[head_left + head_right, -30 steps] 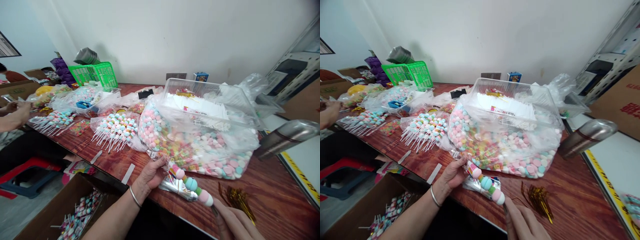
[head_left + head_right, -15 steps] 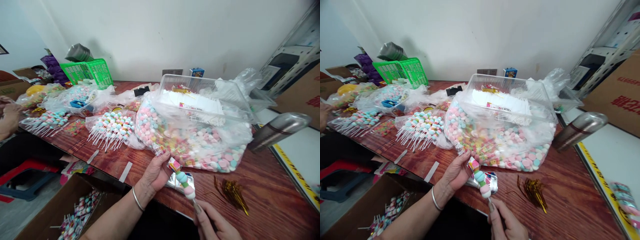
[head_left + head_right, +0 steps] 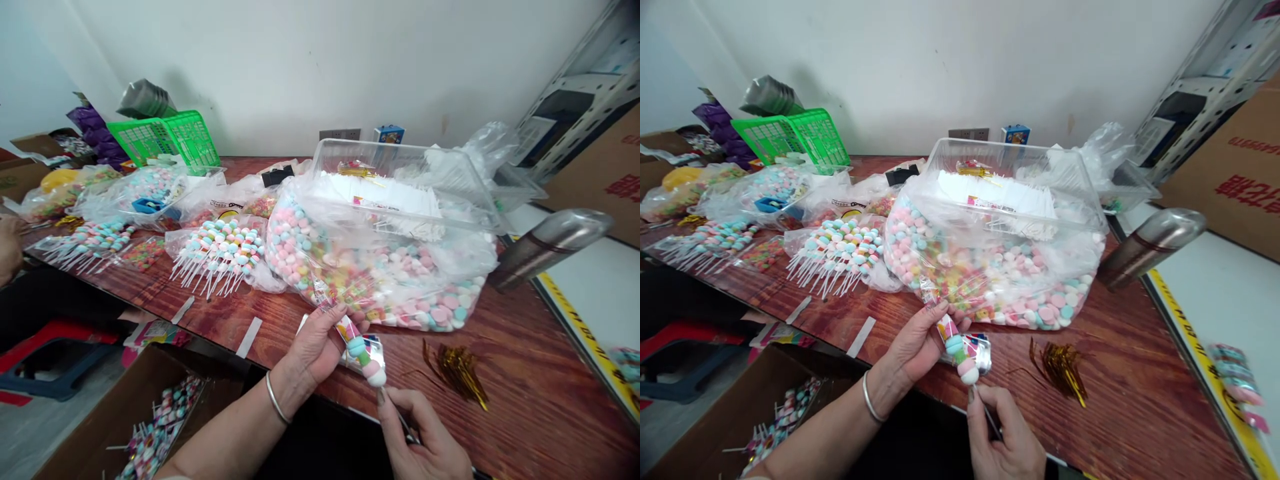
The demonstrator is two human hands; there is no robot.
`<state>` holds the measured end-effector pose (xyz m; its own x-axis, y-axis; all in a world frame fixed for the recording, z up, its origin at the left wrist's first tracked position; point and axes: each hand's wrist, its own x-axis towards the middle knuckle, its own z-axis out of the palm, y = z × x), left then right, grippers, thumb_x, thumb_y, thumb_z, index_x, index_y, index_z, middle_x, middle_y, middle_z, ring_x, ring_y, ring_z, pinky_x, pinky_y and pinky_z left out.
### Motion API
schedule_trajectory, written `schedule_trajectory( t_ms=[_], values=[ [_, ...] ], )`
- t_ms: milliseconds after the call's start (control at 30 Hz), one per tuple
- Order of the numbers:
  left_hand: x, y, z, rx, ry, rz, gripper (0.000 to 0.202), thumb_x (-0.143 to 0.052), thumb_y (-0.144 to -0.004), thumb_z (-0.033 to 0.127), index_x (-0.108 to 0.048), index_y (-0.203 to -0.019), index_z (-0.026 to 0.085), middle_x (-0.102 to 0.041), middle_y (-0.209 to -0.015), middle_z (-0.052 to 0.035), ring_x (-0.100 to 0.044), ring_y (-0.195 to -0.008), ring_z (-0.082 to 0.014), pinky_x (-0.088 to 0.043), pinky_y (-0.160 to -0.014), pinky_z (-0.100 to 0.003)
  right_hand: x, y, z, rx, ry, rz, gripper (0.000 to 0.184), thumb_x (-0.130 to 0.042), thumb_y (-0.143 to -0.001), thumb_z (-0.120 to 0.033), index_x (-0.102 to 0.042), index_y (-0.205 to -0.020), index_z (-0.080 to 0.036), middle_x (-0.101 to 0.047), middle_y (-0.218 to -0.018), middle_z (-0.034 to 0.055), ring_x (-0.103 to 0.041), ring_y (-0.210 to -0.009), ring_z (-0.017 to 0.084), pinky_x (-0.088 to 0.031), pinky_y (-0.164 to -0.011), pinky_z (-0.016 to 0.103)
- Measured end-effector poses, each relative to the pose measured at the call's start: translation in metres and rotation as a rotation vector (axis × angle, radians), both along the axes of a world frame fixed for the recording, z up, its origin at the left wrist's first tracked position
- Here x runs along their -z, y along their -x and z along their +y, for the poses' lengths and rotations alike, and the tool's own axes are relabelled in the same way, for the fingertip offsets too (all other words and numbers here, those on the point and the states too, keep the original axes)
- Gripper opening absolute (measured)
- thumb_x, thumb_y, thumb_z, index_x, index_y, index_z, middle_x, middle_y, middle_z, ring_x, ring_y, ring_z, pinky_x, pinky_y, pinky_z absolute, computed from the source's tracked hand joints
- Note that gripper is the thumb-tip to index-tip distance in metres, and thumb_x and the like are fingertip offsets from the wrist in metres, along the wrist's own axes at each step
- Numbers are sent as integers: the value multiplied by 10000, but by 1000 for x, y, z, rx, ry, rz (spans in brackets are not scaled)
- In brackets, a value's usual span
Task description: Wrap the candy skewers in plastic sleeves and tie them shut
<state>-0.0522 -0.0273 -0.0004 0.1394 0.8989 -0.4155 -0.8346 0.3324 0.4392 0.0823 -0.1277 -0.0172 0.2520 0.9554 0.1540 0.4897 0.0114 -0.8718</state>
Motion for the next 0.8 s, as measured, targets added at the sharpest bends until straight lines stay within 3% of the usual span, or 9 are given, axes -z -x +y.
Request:
schedule_trajectory(
  t_ms=[167, 300, 367, 433, 533, 700, 800],
  values=[
    [2, -1, -1, 30, -38, -26, 158, -767, -728, 183, -638, -779, 108, -655, -732, -23, -655, -733, -149, -536, -848, -360, -1, -4, 4, -158, 140, 167, 322, -562, -841, -485, -628, -705, -202, -565, -571, -26, -509, -518, 119, -404, -513, 196],
    [-1, -3, -3, 101, -75, -50, 187, -763, -739, 234, -634, -766, 102, -632, -718, -23, -638, -690, -138, -532, -808, -330, 0, 2, 4, -149, 296, 498, 405, -563, -835, -558, -547, -655, -196, -342, -510, -67, -304, -459, 84, -266, -424, 195],
    [-2, -5, -4, 108, -79, -68, 208, -775, -727, 250, -632, -757, 102, -624, -719, -17, -630, -674, -130, -530, -792, -320, 0, 6, 3, -143, 338, 620, 415, -552, -836, -581, -533, -676, -199, -304, -517, -77, -269, -455, 81, -235, -416, 196],
    [-2, -7, -5, 103, -77, -86, 210, -777, -723, 252, -631, -753, 104, -618, -720, -11, -619, -662, -121, -529, -786, -319, 1, 8, 3, -159, 294, 566, 399, -551, -842, -569, -547, -694, -198, -381, -538, -61, -346, -479, 94, -297, -445, 200],
    [-3, -13, -6, 95, -50, -90, 205, -774, -726, 250, -629, -756, 108, -614, -721, -6, -604, -643, -113, -532, -789, -335, 4, 8, 4, -145, 78, 234, 302, -551, -874, -460, -596, -734, -197, -548, -624, -20, -498, -565, 124, -408, -563, 219],
    [-5, -21, -9, 37, 25, -90, 203, -778, -719, 232, -617, -778, 123, -605, -717, -3, -596, -632, -113, -535, -767, -334, 12, 3, 9, -94, -272, -229, 169, -554, -879, -270, -653, -760, -204, -615, -629, 5, -540, -573, 134, -402, -628, 249],
    [-3, -24, -13, 57, 24, -102, 211, -766, -735, 263, -609, -773, 127, -605, -725, -8, -600, -641, -117, -536, -744, -320, 15, 1, 13, -128, -121, -61, 197, -563, -880, -335, -644, -763, -198, -606, -625, 5, -528, -558, 131, -390, -581, 246]
  ],
)
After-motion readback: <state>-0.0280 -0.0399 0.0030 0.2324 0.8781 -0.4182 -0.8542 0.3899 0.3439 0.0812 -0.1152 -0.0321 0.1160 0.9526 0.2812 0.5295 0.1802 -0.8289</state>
